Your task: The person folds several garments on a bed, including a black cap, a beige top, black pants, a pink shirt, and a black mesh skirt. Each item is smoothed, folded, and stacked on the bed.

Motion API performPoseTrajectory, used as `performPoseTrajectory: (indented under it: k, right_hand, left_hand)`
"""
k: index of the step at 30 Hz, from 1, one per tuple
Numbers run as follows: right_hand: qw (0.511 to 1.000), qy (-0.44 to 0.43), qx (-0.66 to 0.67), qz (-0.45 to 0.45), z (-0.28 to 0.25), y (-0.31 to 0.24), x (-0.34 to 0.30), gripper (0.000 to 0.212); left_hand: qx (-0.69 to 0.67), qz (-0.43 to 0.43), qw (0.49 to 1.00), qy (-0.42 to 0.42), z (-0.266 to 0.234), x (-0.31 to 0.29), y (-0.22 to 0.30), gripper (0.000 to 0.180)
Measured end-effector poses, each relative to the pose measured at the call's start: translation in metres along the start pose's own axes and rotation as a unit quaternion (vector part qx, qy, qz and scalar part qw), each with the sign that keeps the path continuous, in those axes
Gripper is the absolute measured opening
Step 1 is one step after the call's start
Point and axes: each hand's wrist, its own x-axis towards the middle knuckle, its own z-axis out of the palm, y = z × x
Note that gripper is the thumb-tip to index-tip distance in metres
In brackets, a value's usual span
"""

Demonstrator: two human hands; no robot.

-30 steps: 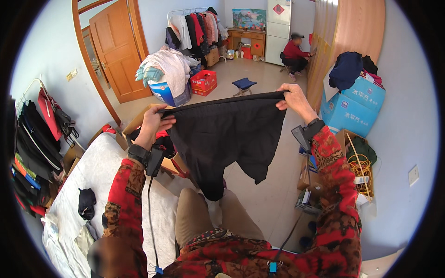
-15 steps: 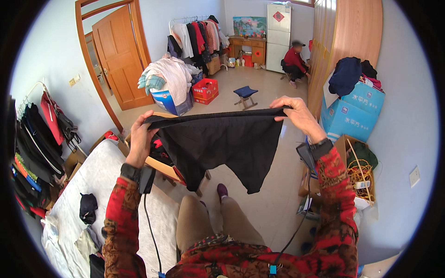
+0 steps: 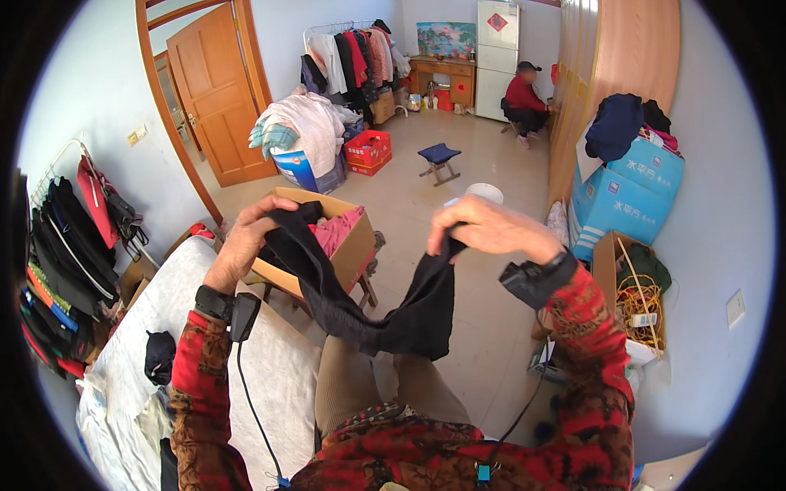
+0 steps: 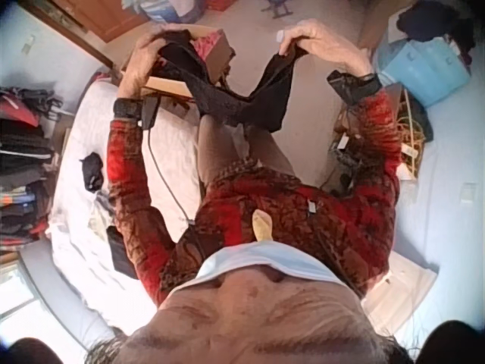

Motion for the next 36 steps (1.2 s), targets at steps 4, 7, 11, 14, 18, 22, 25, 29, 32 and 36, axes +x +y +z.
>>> performPoseTrajectory:
  k: [4, 7, 11, 14, 18, 22, 25, 29, 32, 36]
  right_hand:
    - [0.994, 0.04, 0.079, 0.064, 0.022, -0.001, 0.045, 0.026]
    - [0.985, 0.085, 0.119, 0.089, 0.041, -0.004, 0.072, 0.025]
    - [0.971, 0.134, 0.174, 0.098, 0.062, -0.007, 0.087, 0.028]
    - [0.97, 0.138, 0.18, 0.083, 0.07, -0.006, 0.09, 0.034]
    - [0.965, 0.133, 0.208, 0.092, 0.071, -0.003, 0.096, 0.031]
    - [0.965, 0.136, 0.207, 0.082, 0.07, -0.001, 0.103, 0.029]
    - [0.963, 0.142, 0.204, 0.102, 0.069, -0.001, 0.109, 0.025]
    - [0.958, 0.17, 0.198, 0.12, 0.067, -0.002, 0.123, 0.025]
    - [0.954, 0.206, 0.206, 0.078, 0.065, -0.006, 0.133, 0.023]
    - [0.95, 0.205, 0.231, 0.057, 0.062, -0.015, 0.146, 0.024]
  left_hand:
    - [0.083, 0.078, 0.989, -0.091, 0.034, 0.011, -0.005, 0.029]
    - [0.042, 0.014, 0.993, -0.113, 0.058, 0.014, -0.011, 0.035]
    - [-0.028, -0.003, 0.997, -0.078, 0.076, 0.011, -0.019, 0.039]
    - [-0.071, -0.009, 0.997, -0.028, 0.079, 0.009, -0.023, 0.034]
    - [-0.088, -0.058, 0.994, 0.01, 0.077, 0.007, -0.023, 0.036]
    - [-0.057, -0.067, 0.996, 0.024, 0.073, 0.001, -0.013, 0.038]
    - [0.027, -0.047, 0.998, 0.005, 0.072, -0.005, -0.002, 0.052]
    - [0.417, 0.054, 0.906, 0.046, 0.079, -0.022, 0.007, 0.083]
    - [0.569, 0.079, 0.814, 0.081, 0.081, -0.036, 0.009, 0.083]
    - [0.643, 0.084, 0.755, 0.1, 0.059, -0.034, 0.009, 0.054]
